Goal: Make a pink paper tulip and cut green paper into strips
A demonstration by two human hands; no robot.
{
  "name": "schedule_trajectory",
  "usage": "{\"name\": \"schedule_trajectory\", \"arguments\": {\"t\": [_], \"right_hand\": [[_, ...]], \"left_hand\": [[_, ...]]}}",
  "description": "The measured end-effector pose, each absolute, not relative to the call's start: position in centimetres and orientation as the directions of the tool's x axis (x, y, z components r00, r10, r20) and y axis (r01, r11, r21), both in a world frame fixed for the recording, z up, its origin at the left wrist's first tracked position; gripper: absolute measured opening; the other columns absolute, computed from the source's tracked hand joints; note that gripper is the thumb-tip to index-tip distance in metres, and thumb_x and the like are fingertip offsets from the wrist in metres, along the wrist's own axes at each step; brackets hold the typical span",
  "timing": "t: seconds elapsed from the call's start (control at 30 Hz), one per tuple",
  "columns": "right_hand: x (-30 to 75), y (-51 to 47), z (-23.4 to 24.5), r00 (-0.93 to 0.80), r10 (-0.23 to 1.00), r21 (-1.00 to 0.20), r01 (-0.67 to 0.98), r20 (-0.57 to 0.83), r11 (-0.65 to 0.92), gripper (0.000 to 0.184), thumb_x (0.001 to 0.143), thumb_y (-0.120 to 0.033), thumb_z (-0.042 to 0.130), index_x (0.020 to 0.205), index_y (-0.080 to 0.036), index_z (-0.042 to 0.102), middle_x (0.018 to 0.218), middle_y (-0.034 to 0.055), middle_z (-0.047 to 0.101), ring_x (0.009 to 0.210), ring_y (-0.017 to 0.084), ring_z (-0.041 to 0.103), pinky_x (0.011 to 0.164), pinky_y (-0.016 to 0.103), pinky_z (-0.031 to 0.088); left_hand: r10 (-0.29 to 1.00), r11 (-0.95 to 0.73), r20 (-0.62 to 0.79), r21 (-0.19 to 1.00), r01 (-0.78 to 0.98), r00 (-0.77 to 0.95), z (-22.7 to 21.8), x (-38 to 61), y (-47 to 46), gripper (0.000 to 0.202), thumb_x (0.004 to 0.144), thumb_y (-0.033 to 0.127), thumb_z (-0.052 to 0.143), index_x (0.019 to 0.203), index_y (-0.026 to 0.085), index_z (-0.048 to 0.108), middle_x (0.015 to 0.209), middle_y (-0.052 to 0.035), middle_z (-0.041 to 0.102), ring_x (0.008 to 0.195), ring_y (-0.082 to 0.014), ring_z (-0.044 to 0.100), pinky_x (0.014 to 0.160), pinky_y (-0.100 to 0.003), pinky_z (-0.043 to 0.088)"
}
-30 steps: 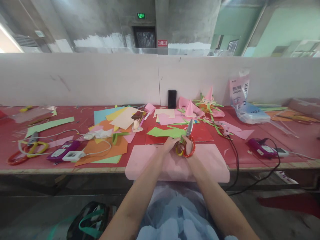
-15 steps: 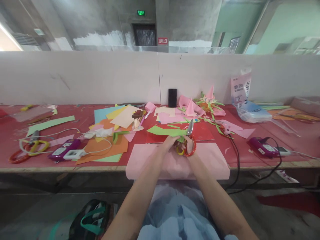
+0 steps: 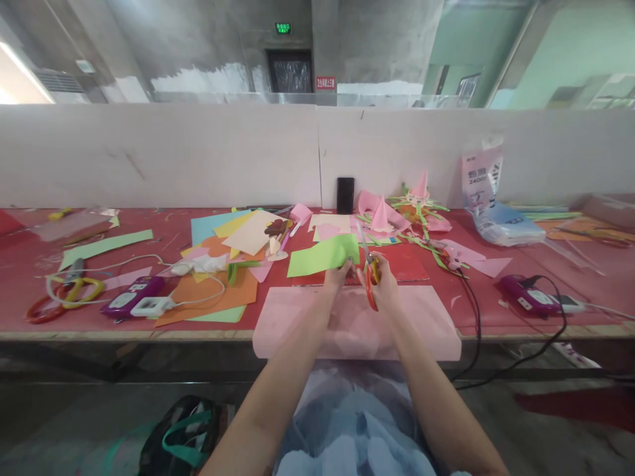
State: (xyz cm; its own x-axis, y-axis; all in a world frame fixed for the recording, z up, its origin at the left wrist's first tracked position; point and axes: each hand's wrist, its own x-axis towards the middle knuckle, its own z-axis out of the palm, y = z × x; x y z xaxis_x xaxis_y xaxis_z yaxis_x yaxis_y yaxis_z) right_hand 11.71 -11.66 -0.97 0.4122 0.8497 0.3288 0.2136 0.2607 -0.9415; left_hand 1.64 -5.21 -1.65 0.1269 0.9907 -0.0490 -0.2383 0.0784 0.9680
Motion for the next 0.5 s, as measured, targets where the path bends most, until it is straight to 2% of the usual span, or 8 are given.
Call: {"name": "schedule_trajectory", "arguments": {"t": [0.07,0.13,0.3,0.4,0.5], "right_hand": [[11.7,-11.8,-1.0,0.347,0.817,-0.846,0.449,0.461,0.287,0.056,0.065,-0.042,0.064,0.115,-0.025,0.046,0.100,0.0048,0.057,0.087,0.018,0.055,0.076,0.032,0.044],[11.6,-11.8,-1.4,0.302,0.796,-0.779,0.547,0.525,0.306,0.053,0.070,-0.041,0.060,0.116,-0.022,0.045,0.106,0.0080,0.055,0.094,0.020,0.053,0.082,0.035,0.042],[11.3,-11.6,-2.3,0.344,0.742,-0.758,0.564,0.576,0.327,0.050,0.073,-0.040,0.056,0.118,-0.022,0.042,0.101,0.0063,0.052,0.092,0.017,0.051,0.082,0.033,0.042],[11.3,-11.5,-2.5,0.349,0.750,-0.774,0.544,0.561,0.326,0.052,0.074,-0.041,0.054,0.121,-0.023,0.038,0.101,0.0055,0.050,0.086,0.015,0.051,0.075,0.031,0.044],[11.4,-11.3,-2.5,0.330,0.780,-0.773,0.566,0.531,0.287,0.054,0.072,-0.043,0.056,0.119,-0.021,0.042,0.098,0.0064,0.051,0.082,0.016,0.051,0.074,0.032,0.044]], "left_hand": [[0.992,0.097,-0.064,0.931,-0.352,0.104,-1.4,1.5,-5.1,0.029,0.062,0.041,0.064,0.059,0.012,0.057,0.057,-0.0017,0.060,0.053,-0.0106,0.054,0.060,-0.026,0.044],[0.995,0.093,-0.070,0.891,-0.445,0.069,-1.2,1.3,-5.1,0.026,0.061,0.037,0.066,0.066,0.012,0.059,0.063,-0.0024,0.062,0.058,-0.0108,0.057,0.064,-0.026,0.045],[0.987,0.112,-0.160,0.783,-0.612,-0.024,-0.8,0.8,-5.3,0.021,0.059,0.022,0.070,0.077,0.015,0.061,0.071,0.0014,0.062,0.059,-0.0063,0.055,0.063,-0.021,0.043],[0.982,0.131,-0.187,0.701,-0.701,-0.003,-0.7,0.6,-5.3,0.017,0.060,0.017,0.070,0.073,0.013,0.061,0.066,0.0012,0.062,0.060,-0.0060,0.057,0.063,-0.019,0.042],[0.982,0.143,-0.184,0.634,-0.760,0.031,-0.9,0.6,-5.2,0.013,0.061,0.014,0.070,0.070,0.012,0.061,0.061,0.0013,0.061,0.059,-0.0062,0.058,0.063,-0.018,0.043]]}}
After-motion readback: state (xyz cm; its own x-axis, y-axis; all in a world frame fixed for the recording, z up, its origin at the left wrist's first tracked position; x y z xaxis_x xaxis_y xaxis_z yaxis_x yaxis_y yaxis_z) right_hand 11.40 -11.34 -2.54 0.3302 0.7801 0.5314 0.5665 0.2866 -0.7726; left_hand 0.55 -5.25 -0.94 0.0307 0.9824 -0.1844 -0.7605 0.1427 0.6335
